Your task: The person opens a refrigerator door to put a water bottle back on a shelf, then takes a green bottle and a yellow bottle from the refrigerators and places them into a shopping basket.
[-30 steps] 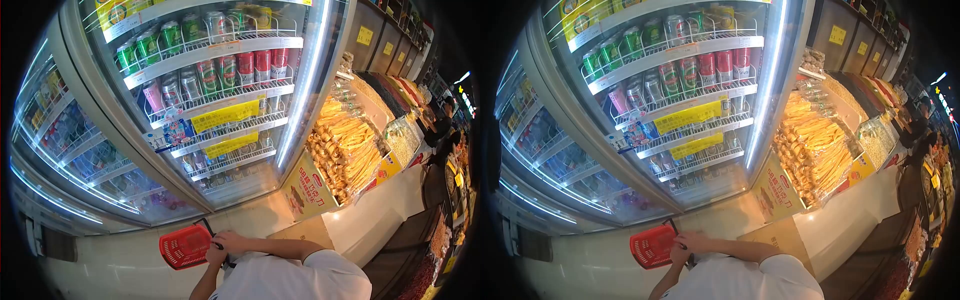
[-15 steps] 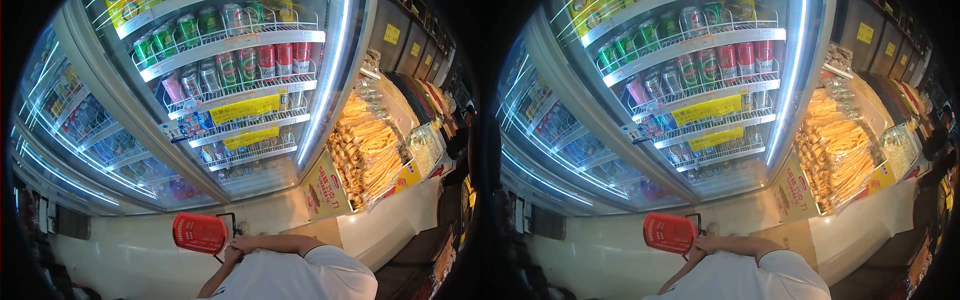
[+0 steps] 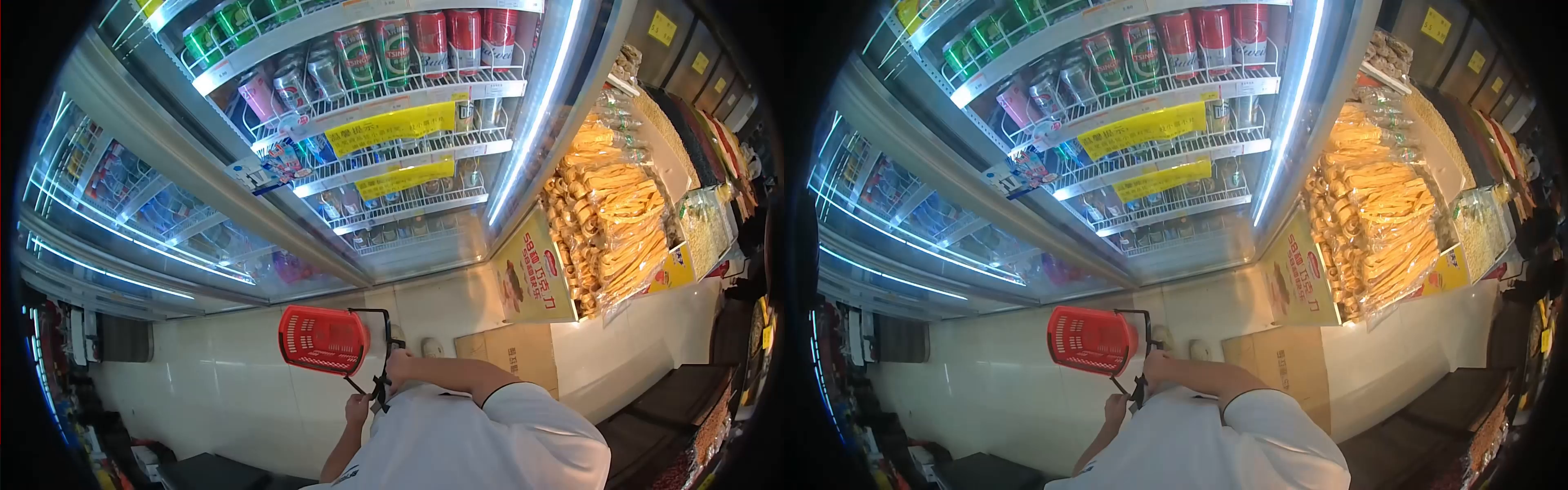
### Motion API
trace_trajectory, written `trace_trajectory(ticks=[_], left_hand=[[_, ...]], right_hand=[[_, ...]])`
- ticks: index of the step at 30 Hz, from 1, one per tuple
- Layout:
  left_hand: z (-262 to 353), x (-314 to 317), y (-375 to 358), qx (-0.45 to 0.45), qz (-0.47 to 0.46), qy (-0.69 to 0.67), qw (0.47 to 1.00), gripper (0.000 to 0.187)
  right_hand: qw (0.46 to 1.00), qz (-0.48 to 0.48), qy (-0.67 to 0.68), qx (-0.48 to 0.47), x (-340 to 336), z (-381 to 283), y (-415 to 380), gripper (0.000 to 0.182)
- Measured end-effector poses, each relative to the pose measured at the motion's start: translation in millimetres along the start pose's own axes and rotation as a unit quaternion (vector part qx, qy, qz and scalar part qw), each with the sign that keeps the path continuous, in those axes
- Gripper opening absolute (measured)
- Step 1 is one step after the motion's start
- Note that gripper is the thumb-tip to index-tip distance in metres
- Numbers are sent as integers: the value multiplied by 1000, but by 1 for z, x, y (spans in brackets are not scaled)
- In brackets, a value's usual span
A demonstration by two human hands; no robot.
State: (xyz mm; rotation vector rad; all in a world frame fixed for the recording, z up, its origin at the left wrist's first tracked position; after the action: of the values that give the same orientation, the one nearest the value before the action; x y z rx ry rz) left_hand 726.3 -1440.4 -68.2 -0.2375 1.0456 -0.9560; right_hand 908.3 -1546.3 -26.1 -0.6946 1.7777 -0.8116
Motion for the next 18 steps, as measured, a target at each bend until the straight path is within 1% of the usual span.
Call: trace_trajectory(ticks=[1,2,3,5,6,7,9,10,11,13,14,16,17,18], left_hand=[[-8,1,-11,-23,-19,21,999,47],[-14,3,-21,-37,-47,51,997,47],[-19,5,-29,-62,-61,110,990,45],[-40,17,-31,-49,-99,132,985,42],[-64,26,-26,-98,-137,131,977,41],[-64,27,-28,-96,-135,129,978,41],[-62,23,-34,-99,-112,89,985,41],[-52,21,-32,-41,-72,73,994,42],[-43,18,-33,-31,-52,66,996,46],[-32,15,-32,-4,-26,31,999,48],[-36,17,-34,-8,-21,22,999,48],[-36,17,-37,31,6,-47,998,47],[-40,15,-45,23,13,-57,998,47],[-40,13,-55,32,36,-81,996,46]], right_hand=[[999,-35,-23,-8,11,-7,7,79],[998,-49,-34,28,19,-7,10,69],[998,-47,-30,26,23,-13,14,69],[986,10,-165,0,13,-26,4,53],[977,34,-212,9,30,-33,25,36],[976,34,-215,11,48,-34,43,36],[965,91,-240,-60,67,-49,59,30],[991,75,-91,-65,40,-43,17,28],[996,63,3,-56,51,-30,25,28],[997,61,-3,-47,54,-13,7,27],[997,58,-12,-50,58,-9,1,27],[995,82,-43,-26,55,3,-9,27],[995,76,-54,-35,55,4,-10,27],[995,82,-57,-22,53,9,-11,27]])
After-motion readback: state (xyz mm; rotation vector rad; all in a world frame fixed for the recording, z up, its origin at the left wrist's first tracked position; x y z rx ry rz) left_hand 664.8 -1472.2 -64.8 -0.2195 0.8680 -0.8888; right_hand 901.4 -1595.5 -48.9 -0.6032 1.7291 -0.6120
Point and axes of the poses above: each hand's wrist, its own y-axis towards the middle knuckle, its own x-axis out of the palm, z = x × y, the point moved 9 cm from there along y, towards the middle knuckle, and after that the axes turned 4 degrees about -z, right-handed, at the moved point
